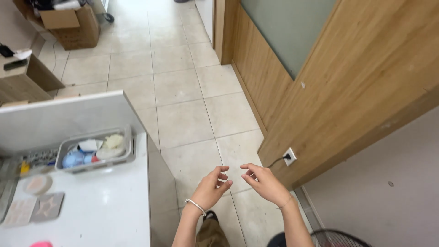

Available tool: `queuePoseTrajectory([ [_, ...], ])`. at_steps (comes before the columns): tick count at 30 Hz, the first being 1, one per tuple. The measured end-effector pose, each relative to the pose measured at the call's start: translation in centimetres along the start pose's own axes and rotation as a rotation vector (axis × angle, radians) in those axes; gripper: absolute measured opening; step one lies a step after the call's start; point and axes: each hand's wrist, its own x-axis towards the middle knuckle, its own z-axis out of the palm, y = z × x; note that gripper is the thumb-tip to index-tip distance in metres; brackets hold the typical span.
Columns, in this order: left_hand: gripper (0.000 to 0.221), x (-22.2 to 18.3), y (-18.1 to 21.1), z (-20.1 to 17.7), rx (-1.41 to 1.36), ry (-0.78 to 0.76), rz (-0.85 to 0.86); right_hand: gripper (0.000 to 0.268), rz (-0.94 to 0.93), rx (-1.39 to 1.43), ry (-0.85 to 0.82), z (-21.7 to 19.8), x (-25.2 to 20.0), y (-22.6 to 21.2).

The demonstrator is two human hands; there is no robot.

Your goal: Picking up decorative wax flower candles from a display shelf and placing them on a production workbench.

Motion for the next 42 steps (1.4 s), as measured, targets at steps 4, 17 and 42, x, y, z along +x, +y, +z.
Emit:
queuePoseTrajectory([
  [4,0.048,9.3,2.6,-6.4,0.025,0.042,0.078,0.035,-0.019,0.027,0.027,-2.4,10.3,-1.1],
  [17,0.047,34.6,1.8,-16.4,-0.056,0.138,-0.034,0.034,-0.029,-0.001,-0.015,-8.0,39.7,-1.3],
  [42,0.041,86.7,7.9,-38.8,-0.016,0.313,-0.127,0.033,-0.111,-0.021,-0.059,-24.2,96.3,-2.5],
])
